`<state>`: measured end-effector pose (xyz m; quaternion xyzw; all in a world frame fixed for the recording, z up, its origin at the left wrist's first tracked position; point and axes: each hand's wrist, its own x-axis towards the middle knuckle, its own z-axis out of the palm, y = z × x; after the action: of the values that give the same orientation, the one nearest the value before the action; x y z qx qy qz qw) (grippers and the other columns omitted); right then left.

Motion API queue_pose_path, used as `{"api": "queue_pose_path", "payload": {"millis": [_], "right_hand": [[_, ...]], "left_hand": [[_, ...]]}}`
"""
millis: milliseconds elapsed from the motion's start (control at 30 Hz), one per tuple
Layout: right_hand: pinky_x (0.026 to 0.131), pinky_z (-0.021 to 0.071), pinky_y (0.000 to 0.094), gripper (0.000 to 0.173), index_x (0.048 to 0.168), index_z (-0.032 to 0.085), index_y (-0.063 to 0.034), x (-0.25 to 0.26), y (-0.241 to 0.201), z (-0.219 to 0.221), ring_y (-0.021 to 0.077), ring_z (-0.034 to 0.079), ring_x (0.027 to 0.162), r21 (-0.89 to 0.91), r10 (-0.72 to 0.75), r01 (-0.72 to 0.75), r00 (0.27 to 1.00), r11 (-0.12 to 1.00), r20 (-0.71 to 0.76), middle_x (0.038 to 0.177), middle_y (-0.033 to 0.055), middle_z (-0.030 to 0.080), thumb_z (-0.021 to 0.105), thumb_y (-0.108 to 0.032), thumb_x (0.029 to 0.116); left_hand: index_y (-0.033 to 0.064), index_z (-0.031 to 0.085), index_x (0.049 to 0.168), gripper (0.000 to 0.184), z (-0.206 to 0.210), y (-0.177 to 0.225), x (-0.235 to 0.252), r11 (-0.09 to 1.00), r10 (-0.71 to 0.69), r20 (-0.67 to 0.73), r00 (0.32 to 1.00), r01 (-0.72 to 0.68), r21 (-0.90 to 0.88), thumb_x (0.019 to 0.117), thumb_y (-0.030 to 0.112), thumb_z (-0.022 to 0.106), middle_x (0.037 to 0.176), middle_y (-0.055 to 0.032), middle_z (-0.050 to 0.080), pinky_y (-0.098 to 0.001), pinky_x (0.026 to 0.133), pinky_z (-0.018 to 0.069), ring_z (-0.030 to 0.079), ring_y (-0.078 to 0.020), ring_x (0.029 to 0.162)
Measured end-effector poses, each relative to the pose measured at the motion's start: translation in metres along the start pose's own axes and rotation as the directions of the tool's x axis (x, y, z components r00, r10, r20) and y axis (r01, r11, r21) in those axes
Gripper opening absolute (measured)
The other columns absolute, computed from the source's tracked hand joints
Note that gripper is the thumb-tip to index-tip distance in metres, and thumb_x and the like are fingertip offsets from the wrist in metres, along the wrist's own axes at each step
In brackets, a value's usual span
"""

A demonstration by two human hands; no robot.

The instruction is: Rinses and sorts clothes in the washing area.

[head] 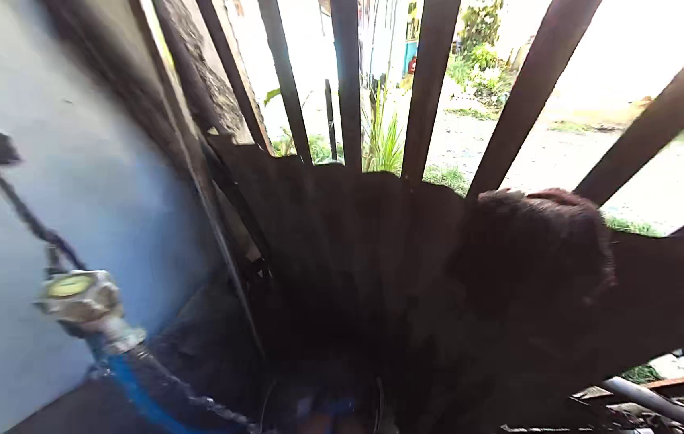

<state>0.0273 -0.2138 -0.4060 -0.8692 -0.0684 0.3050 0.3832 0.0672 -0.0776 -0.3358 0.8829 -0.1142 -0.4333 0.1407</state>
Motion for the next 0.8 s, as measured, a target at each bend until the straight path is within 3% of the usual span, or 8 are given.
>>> {"api": "queue_pose_path", "payload": {"millis": [133,233,333,433,533,600,700,800], "right_hand": [[0.106,0.0487,0.0584,0.054,0.136,0.063,-0.004,-0.033,-0.078,-0.054,0.0377,0.064,0.121,0.134,-0.044,0.061,0.99,0.989,-0.132,0.127,0.0225,0.068,0.072,-0.038,0.0954],[0.096,0.0528,0.0617,0.038,0.127,0.067,-0.0041,-0.063,-0.155,-0.116,0.0384,0.069,0.108,0.126,-0.226,0.25,0.957,0.96,-0.18,0.112,0.0219,0.072,0.062,-0.033,0.1021],[0.083,0.056,0.0572,0.036,0.113,0.069,-0.0021,-0.104,-0.239,-0.167,0.0323,0.071,0.089,0.102,-0.462,0.519,0.822,0.849,-0.332,0.092,0.0172,0.072,0.062,-0.036,0.1019],[0.07,0.0576,0.0476,0.029,0.103,0.07,-0.0003,-0.154,-0.31,-0.214,0.0228,0.068,0.073,0.043,-0.633,0.755,0.578,0.654,-0.515,0.08,0.0115,0.069,0.067,-0.029,0.0997],[0.068,0.058,0.0342,0.02,0.099,0.07,0.0015,-0.203,-0.356,-0.26,0.0132,0.066,0.072,0.055,-0.634,0.858,0.419,0.511,-0.65,0.081,0.0081,0.069,0.068,-0.019,0.099],[0.062,0.0545,0.0282,0.017,0.101,0.068,-0.0004,-0.222,-0.365,-0.282,0.01,0.062,0.069,0.062,-0.615,0.865,0.403,0.499,-0.678,0.081,0.0057,0.065,0.066,-0.017,0.1001],[0.069,0.0573,0.0293,0.021,0.105,0.068,-0.0027,-0.218,-0.351,-0.289,0.0098,0.066,0.076,0.089,-0.567,0.825,0.458,0.559,-0.685,0.086,0.0045,0.068,0.065,-0.023,0.1014],[0.074,0.0585,0.0365,0.029,0.108,0.068,-0.0068,-0.192,-0.298,-0.262,0.0134,0.068,0.081,0.103,-0.489,0.659,0.644,0.745,-0.589,0.089,0.0049,0.07,0.064,-0.035,0.1016]], "left_hand": [[-0.0062,0.069,0.119,0.034,-0.055,-0.019,-0.06,0.911,0.211,-0.412,0.886,-0.331,-0.245,0.0905,0.012,0.075,0.136,-0.0295,0.058,-0.0546,0.114,0.0417,0.054,-0.0422,0.131],[-0.0061,0.036,0.15,0.089,-0.059,-0.019,-0.126,0.569,0.112,-0.674,0.73,-0.603,-0.559,0.082,0.029,0.082,0.155,-0.0241,0.042,-0.0453,0.116,0.043,0.044,-0.0314,0.143],[0.0091,-0.01,0.164,0.142,-0.039,-0.014,-0.159,0.537,0.04,-0.602,0.798,-0.525,-0.661,0.0681,0.027,0.093,0.171,-0.0196,0.006,-0.049,0.123,0.0322,0.021,-0.0314,0.156],[0.0039,-0.003,0.163,0.155,-0.008,-0.001,-0.121,0.581,-0.145,-0.645,0.751,-0.463,-0.67,0.052,0.025,0.103,0.166,-0.0255,0.022,-0.0506,0.12,0.0383,0.035,-0.0361,0.149],[-0.0009,0.024,0.158,0.133,-0.007,0.032,-0.09,0.515,-0.288,-0.693,0.661,-0.502,-0.694,0.0525,0.022,0.103,0.151,-0.0226,0.048,-0.0469,0.113,0.0479,0.052,-0.0305,0.136],[-0.0048,0.039,0.15,0.095,-0.022,0.047,-0.096,0.49,-0.309,-0.666,0.679,-0.486,-0.723,0.0751,0.018,0.092,0.145,-0.0229,0.054,-0.0459,0.111,0.0478,0.054,-0.0298,0.134],[-0.0093,0.05,0.141,0.043,-0.053,0.048,-0.124,0.563,-0.276,-0.64,0.717,-0.419,-0.712,0.1014,0.006,0.058,0.139,-0.0272,0.057,-0.0432,0.111,0.045,0.055,-0.0305,0.13],[-0.0072,0.062,0.129,0.031,-0.091,0.045,-0.146,0.716,-0.265,-0.58,0.77,-0.246,-0.653,0.1032,0.009,0.056,0.127,-0.0301,0.063,-0.0556,0.104,0.0476,0.061,-0.0402,0.12]]}}
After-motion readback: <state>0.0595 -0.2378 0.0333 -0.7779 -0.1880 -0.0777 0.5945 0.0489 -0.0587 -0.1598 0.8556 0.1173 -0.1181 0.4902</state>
